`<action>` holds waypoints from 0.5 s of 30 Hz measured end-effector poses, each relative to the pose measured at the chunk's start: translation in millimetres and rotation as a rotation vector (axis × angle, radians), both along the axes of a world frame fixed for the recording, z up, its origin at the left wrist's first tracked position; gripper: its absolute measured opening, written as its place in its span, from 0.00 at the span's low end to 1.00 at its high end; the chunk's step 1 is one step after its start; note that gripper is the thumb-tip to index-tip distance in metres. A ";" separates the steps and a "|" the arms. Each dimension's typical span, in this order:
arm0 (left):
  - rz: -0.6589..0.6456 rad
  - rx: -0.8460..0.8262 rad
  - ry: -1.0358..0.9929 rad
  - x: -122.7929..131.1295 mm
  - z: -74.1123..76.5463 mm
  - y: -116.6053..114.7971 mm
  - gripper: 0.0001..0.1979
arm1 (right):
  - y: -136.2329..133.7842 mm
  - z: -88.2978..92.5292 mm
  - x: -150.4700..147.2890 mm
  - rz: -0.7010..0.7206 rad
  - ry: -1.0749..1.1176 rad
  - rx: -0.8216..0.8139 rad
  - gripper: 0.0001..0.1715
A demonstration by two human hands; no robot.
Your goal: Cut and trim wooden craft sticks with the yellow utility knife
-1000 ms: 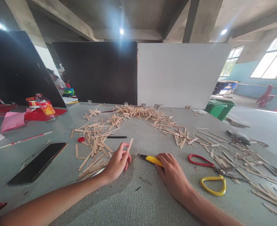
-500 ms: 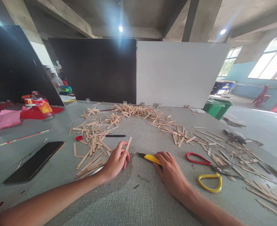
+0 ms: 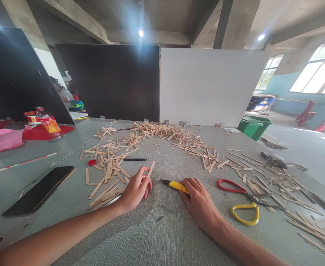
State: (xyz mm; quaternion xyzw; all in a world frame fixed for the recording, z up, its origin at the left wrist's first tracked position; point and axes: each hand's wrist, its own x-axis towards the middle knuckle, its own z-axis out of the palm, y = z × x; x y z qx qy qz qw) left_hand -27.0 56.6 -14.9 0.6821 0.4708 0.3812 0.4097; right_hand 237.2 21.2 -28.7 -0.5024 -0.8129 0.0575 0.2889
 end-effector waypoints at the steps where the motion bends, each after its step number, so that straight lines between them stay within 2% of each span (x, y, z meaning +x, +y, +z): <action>1: 0.000 -0.001 0.001 -0.1 -0.3 0.1 0.12 | 0.2 -0.2 0.0 0.000 0.000 0.000 0.10; 15: -0.011 -0.001 0.016 -0.5 2.7 -1.8 0.15 | 0.1 1.4 0.0 0.003 0.008 0.007 0.11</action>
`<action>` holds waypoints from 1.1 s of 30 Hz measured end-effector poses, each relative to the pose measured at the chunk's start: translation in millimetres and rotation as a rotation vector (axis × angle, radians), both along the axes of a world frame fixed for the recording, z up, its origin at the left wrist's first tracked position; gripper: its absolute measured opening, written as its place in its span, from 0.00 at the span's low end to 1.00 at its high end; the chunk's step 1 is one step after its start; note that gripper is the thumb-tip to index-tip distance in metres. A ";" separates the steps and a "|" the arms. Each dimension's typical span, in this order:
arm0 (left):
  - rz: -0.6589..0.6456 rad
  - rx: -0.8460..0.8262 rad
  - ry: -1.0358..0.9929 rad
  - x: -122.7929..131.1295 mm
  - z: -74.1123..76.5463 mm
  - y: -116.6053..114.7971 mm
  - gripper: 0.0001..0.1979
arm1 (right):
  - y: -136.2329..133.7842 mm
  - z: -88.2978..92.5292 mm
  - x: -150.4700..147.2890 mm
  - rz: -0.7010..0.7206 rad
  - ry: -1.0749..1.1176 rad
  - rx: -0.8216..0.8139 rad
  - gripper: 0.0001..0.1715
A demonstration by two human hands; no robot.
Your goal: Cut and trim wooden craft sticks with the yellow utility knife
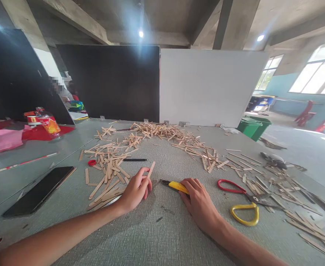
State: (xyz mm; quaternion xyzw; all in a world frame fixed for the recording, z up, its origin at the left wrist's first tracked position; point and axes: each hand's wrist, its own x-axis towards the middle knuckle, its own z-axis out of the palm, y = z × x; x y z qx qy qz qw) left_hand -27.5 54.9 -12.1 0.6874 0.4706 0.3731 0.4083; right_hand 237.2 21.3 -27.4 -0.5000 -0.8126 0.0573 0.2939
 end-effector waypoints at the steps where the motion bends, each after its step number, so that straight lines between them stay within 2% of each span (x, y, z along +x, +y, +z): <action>1: 0.000 -0.001 0.001 -0.1 0.0 0.3 0.15 | 0.0 -0.1 0.0 0.000 -0.001 -0.001 0.10; 10: 0.008 -0.001 -0.011 1.7 2.9 0.1 0.14 | -0.1 -1.0 -0.5 -0.006 -0.013 -0.009 0.11; 20: 0.008 0.002 -0.048 2.0 -0.3 -0.1 0.10 | 2.3 -5.8 0.7 0.012 -0.001 0.109 0.12; 25: -0.104 -0.003 -0.129 1.2 4.5 -7.6 0.09 | -11.1 1.4 -3.3 -0.022 0.086 0.222 0.15; 29: -0.211 -0.016 -0.168 4.1 6.0 -14.2 0.10 | -21.7 3.3 -3.8 0.082 0.079 0.282 0.19; 33: -0.235 -0.012 -0.179 5.7 4.2 -14.4 0.10 | -23.2 3.3 -2.2 0.172 0.054 0.290 0.23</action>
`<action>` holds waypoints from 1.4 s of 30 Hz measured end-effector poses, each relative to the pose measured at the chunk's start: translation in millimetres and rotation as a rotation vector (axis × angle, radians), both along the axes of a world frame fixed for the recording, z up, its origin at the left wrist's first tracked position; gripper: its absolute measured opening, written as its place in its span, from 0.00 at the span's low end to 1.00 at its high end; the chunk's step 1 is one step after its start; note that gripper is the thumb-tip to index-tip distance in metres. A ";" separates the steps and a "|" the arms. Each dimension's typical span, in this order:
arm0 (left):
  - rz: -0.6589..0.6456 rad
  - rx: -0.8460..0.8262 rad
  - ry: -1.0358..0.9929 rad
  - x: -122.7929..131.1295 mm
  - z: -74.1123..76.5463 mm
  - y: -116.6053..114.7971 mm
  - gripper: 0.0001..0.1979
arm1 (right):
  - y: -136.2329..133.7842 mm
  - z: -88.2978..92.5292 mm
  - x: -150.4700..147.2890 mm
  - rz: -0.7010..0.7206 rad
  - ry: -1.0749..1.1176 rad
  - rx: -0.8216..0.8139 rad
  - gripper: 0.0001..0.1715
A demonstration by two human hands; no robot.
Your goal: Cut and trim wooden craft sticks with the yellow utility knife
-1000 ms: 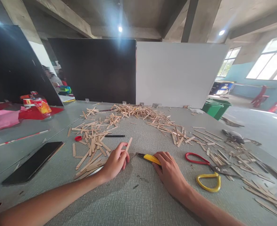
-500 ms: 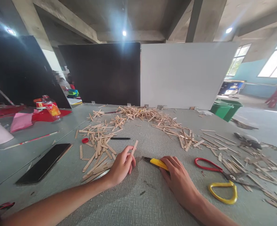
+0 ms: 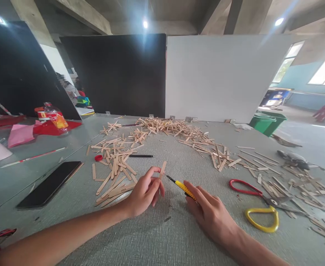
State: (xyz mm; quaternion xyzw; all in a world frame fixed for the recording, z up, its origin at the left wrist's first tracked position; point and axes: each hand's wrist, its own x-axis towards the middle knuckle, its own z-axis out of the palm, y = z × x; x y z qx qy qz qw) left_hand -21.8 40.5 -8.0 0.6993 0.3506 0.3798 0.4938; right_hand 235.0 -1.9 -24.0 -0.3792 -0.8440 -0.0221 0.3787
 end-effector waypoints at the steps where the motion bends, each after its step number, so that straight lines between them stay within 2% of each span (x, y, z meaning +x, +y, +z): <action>1: 0.002 0.004 0.000 -0.1 -0.4 0.5 0.10 | 0.4 0.4 0.1 0.014 -0.006 0.003 0.23; 15: 0.028 0.056 0.048 -2.8 1.2 1.9 0.10 | 2.5 3.9 -1.6 0.044 -0.015 -0.024 0.22; 26: 0.043 0.038 0.071 -1.9 6.8 0.7 0.11 | 2.9 3.6 -1.4 0.041 0.002 -0.076 0.22; 42: 0.038 0.021 0.056 -1.9 4.8 2.0 0.12 | 2.8 5.0 -3.1 0.044 0.008 -0.065 0.22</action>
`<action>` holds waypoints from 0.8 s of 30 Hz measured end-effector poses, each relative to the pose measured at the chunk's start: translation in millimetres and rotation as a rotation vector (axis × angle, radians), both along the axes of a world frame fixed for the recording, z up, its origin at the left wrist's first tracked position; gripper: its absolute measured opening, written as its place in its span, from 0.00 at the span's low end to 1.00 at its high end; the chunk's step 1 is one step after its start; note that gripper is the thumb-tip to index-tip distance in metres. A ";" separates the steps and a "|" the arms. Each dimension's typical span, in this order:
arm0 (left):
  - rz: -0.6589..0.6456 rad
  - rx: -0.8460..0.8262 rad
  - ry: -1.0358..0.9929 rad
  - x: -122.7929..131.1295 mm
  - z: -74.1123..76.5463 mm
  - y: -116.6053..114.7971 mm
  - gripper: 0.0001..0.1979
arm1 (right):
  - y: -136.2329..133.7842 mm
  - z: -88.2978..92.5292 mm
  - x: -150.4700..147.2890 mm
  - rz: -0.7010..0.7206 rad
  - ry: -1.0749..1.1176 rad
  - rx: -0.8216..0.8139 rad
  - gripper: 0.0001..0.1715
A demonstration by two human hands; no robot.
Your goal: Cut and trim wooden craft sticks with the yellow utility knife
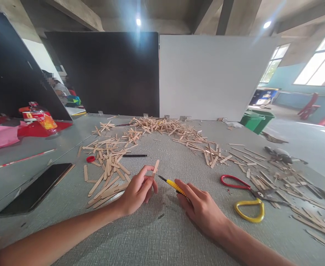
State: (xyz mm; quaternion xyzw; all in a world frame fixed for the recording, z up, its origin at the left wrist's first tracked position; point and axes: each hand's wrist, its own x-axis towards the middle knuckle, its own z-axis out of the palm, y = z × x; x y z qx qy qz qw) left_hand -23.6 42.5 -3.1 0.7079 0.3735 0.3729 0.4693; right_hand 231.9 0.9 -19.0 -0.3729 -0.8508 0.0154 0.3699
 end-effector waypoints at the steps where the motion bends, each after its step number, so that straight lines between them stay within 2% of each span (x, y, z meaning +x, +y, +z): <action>1: -0.001 -0.003 -0.003 0.1 0.0 0.2 0.12 | 0.1 -0.2 -0.2 -0.002 0.001 0.002 0.22; 15: -0.009 0.011 0.033 -0.3 -2.0 0.2 0.10 | 1.1 -0.3 -2.4 -0.014 -0.012 0.043 0.20; 24: -0.001 0.011 0.035 1.5 -6.3 2.9 0.12 | 1.1 0.3 -1.3 -0.021 -0.007 -0.017 0.21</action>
